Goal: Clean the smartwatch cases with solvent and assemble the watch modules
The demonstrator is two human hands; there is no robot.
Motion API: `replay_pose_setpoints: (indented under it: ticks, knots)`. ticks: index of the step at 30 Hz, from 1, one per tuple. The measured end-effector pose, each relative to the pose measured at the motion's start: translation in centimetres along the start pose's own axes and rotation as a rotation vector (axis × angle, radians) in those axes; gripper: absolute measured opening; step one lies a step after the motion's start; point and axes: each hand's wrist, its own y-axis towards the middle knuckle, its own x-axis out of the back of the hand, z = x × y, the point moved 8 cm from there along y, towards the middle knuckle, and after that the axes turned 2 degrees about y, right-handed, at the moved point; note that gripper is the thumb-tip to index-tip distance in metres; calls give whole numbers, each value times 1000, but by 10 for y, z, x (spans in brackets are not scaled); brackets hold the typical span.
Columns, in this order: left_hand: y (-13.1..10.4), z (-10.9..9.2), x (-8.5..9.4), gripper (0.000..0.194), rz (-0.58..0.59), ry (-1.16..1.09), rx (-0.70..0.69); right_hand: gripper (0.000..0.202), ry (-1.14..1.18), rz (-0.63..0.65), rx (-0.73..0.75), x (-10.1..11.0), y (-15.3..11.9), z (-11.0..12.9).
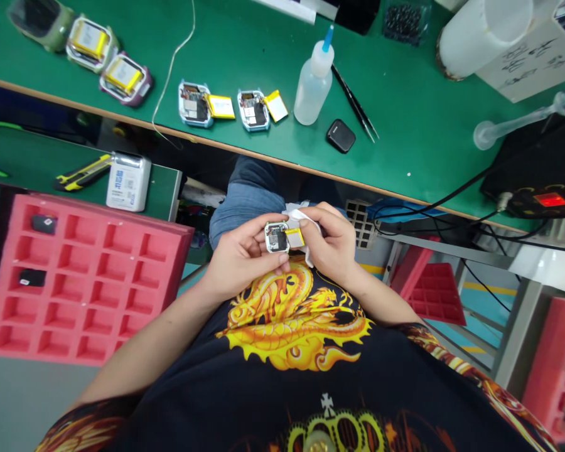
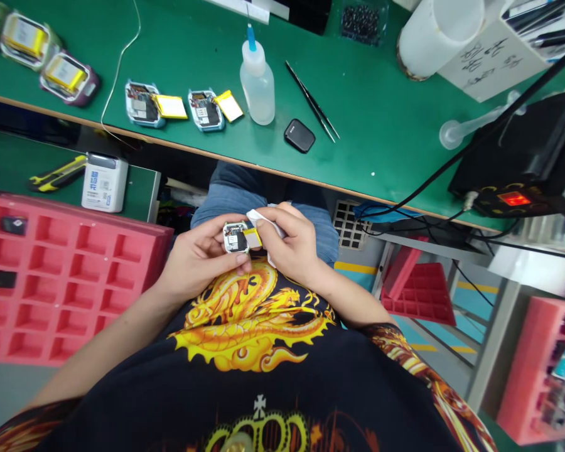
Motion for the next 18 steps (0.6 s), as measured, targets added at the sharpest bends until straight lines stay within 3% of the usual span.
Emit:
replay_pose_setpoints:
  ticks: [5,9,14,18]
  knots:
    - [4,2,-5,65,-22,14,-28,18,-40,26,150,-7,-1,19]
    - [6,2,-9,62,29,-34,-12,15,-55,9,185,-8,0,19]
    - [7,6,-6,61,49,-104,36,17,-1,-53,30,10,3,-2]
    - [9,9,0,60,-16,-81,90,20,133,-115,-183,19,2,-41]
